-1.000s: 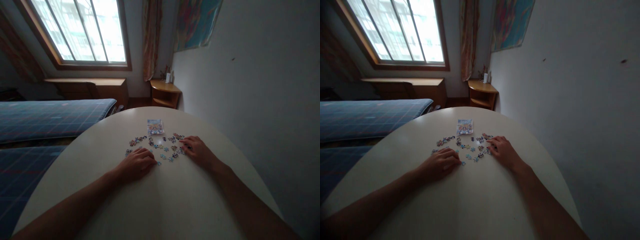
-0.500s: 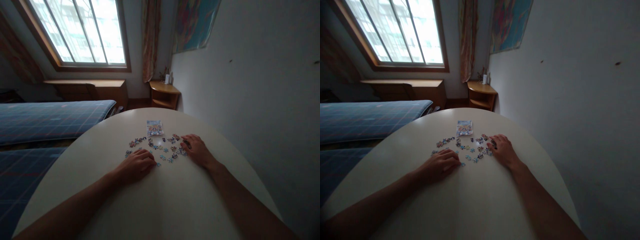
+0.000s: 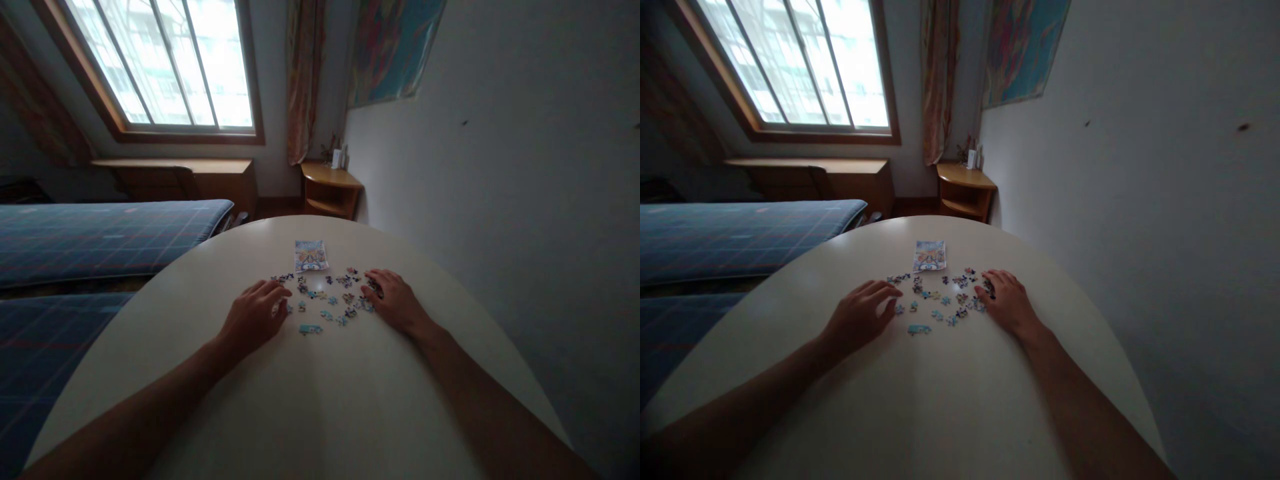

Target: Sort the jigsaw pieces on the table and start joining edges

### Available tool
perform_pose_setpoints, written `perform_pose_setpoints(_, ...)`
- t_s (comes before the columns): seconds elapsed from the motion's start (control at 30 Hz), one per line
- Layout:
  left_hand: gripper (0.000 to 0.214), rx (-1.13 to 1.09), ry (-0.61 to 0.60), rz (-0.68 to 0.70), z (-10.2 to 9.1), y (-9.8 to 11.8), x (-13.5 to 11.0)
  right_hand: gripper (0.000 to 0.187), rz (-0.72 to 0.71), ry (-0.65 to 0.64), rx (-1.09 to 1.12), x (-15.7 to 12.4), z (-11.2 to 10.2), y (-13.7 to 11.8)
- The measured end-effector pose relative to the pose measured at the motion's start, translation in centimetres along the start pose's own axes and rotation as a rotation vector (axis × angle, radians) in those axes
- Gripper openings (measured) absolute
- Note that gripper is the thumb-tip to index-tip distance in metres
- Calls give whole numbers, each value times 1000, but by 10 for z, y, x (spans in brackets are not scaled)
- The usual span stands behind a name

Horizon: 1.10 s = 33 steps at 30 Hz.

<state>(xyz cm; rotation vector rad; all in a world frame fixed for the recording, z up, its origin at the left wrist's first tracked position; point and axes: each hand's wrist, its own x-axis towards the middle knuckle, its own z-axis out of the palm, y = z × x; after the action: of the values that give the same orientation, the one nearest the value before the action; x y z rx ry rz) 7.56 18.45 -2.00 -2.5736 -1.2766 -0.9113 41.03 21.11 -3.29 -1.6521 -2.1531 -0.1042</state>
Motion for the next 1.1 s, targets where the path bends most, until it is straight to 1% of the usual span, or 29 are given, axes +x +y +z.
perform_pose_setpoints(0.07,21,128,-53,-154,-9,-4,-1,49,4,-8,3,0,1,1)
perform_pose_setpoints(0.13,26,219,-166,-278,-18,-6,-4,51,7,-21,4,0,3,2)
perform_pose_setpoints(0.2,29,262,-276,-359,-25,-5,-7,51,11,-32,9,0,4,4)
perform_pose_setpoints(0.27,30,273,-351,-388,-29,-5,-9,51,13,-31,18,0,4,5)
perform_pose_setpoints(0.37,27,277,-403,-371,-29,-7,-10,48,9,-14,30,-1,5,5)
perform_pose_setpoints(0.43,27,265,-414,-355,-25,-10,-10,47,8,-5,35,-1,6,6)
perform_pose_setpoints(0.5,28,233,-396,-336,-21,-14,-9,47,14,-4,38,-1,6,6)
perform_pose_setpoints(0.7,21,121,-246,-262,-7,-19,-6,46,11,-10,37,-1,6,6)
perform_pose_setpoints(0.77,21,80,-244,-271,-5,-20,-4,46,14,-10,34,0,6,7)
perform_pose_setpoints(0.87,22,54,-297,-346,-6,-18,-1,48,18,-16,23,0,6,7)
perform_pose_setpoints(0.97,23,64,-326,-410,-13,-16,4,48,16,-18,21,0,6,8)
perform_pose_setpoints(1.1,27,184,-319,-432,-24,-19,6,48,15,-17,25,0,6,8)
